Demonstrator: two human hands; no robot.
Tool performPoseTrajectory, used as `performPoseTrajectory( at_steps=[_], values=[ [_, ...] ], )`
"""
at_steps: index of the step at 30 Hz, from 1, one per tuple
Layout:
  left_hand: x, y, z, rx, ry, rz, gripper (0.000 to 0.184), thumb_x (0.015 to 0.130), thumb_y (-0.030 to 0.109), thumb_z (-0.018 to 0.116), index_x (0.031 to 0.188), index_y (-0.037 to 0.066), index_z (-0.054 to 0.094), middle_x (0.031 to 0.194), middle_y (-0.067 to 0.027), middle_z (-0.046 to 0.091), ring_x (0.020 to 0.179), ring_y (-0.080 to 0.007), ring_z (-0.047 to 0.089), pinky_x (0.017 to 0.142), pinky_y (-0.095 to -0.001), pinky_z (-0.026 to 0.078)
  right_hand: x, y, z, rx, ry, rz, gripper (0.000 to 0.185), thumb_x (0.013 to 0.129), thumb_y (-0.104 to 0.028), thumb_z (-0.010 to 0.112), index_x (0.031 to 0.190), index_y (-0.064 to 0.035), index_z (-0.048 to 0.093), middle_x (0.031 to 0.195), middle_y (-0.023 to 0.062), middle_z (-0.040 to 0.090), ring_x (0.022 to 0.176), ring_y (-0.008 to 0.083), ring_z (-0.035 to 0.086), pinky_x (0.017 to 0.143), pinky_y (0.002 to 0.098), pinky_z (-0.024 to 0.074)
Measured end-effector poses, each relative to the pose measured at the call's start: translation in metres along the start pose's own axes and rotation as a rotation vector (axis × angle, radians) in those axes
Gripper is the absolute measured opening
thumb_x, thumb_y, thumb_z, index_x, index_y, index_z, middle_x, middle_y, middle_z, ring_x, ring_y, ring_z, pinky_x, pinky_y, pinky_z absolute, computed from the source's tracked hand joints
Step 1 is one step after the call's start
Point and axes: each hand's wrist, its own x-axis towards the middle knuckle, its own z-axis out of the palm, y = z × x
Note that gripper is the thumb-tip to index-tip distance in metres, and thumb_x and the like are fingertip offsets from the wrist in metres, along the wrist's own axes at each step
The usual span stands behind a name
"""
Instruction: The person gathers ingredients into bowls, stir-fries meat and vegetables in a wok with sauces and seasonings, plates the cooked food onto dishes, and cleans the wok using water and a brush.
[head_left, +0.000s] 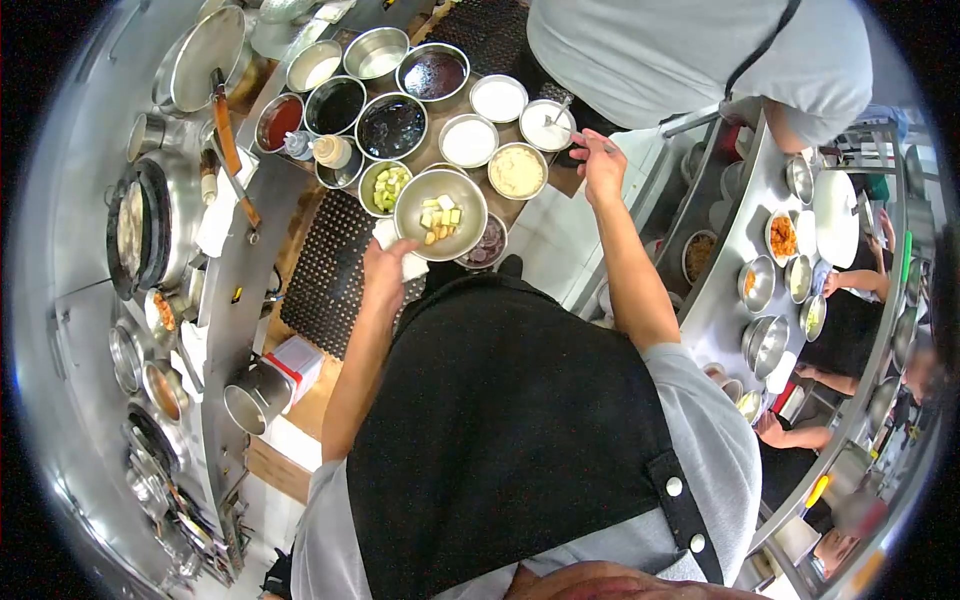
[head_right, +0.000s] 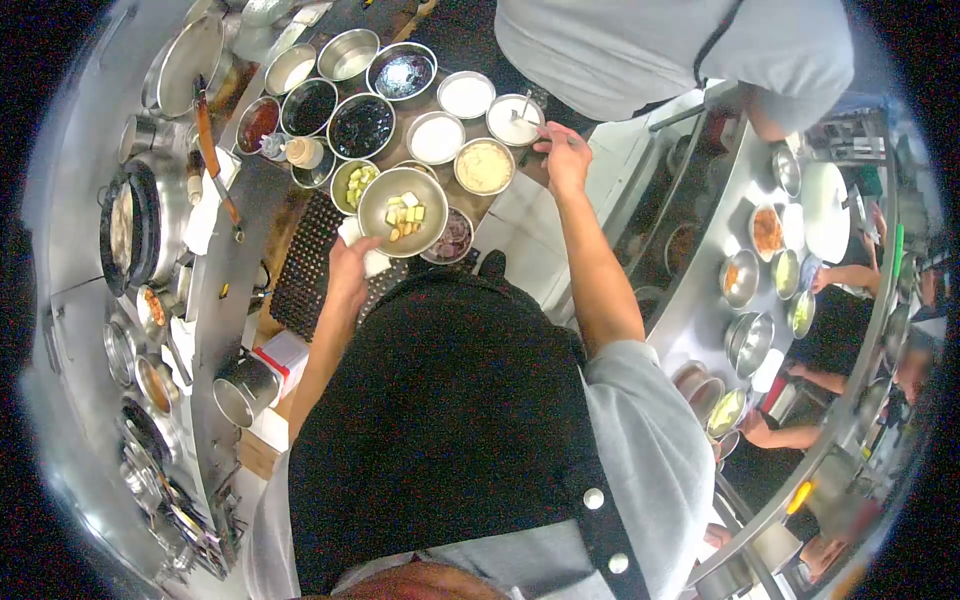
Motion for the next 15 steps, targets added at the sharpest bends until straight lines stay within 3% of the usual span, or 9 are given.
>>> performPoseTrajectory(
  at_steps=[12, 13, 14, 15],
  values=[
    [0.038, -0.008, 0.032, 0.011, -0.049, 0.099, 0.047, 0.08, -0.001, 0.072, 0.125, -0.005, 0.06, 0.111, -0.0131, 0.072, 0.097, -0.0229, 0.071, 0.086, -0.0351, 0.057, -0.111, -0.068, -0.005, 0.156, -0.279, 0.1, 0.027, 0.103, -0.016, 0.059, 0.12, 0.004, 0.064, 0.106, 0.0149, 0.075, 0.074, 0.0149, 0.068, 0.05, 0.0252, 0.0452],
    [0.037, -0.007, 0.039, 0.027, -0.056, 0.073, 0.049, 0.08, -0.001, 0.073, 0.127, -0.005, 0.059, 0.113, -0.0139, 0.072, 0.098, -0.0233, 0.07, 0.087, -0.0351, 0.057, -0.125, -0.079, 0.003, -0.05, -0.284, 0.041, 0.029, 0.103, -0.018, 0.061, 0.119, 0.0052, 0.066, 0.106, 0.0142, 0.075, 0.076, 0.0142, 0.067, 0.057, 0.0266, 0.0504],
    [0.037, -0.005, 0.043, 0.043, -0.065, 0.045, 0.051, 0.08, -0.001, 0.073, 0.128, -0.006, 0.059, 0.114, -0.0147, 0.071, 0.099, -0.0237, 0.07, 0.087, -0.0351, 0.057, -0.128, -0.077, 0.006, -0.053, -0.284, 0.041, 0.029, 0.103, -0.018, 0.061, 0.119, 0.0052, 0.066, 0.106, 0.0142, 0.075, 0.076, 0.0142, 0.067, 0.057, 0.0266, 0.0504],
    [0.038, -0.008, 0.046, 0.062, -0.069, 0.032, 0.053, 0.08, -0.001, 0.074, 0.13, -0.006, 0.057, 0.116, -0.0158, 0.071, 0.099, -0.024, 0.07, 0.087, -0.0349, 0.057, -0.131, -0.075, 0.005, -0.2, -0.298, -0.145, 0.03, 0.103, -0.019, 0.061, 0.118, 0.0054, 0.068, 0.105, 0.0137, 0.075, 0.077, 0.014, 0.067, 0.063, 0.0274, 0.052]
  ],
)
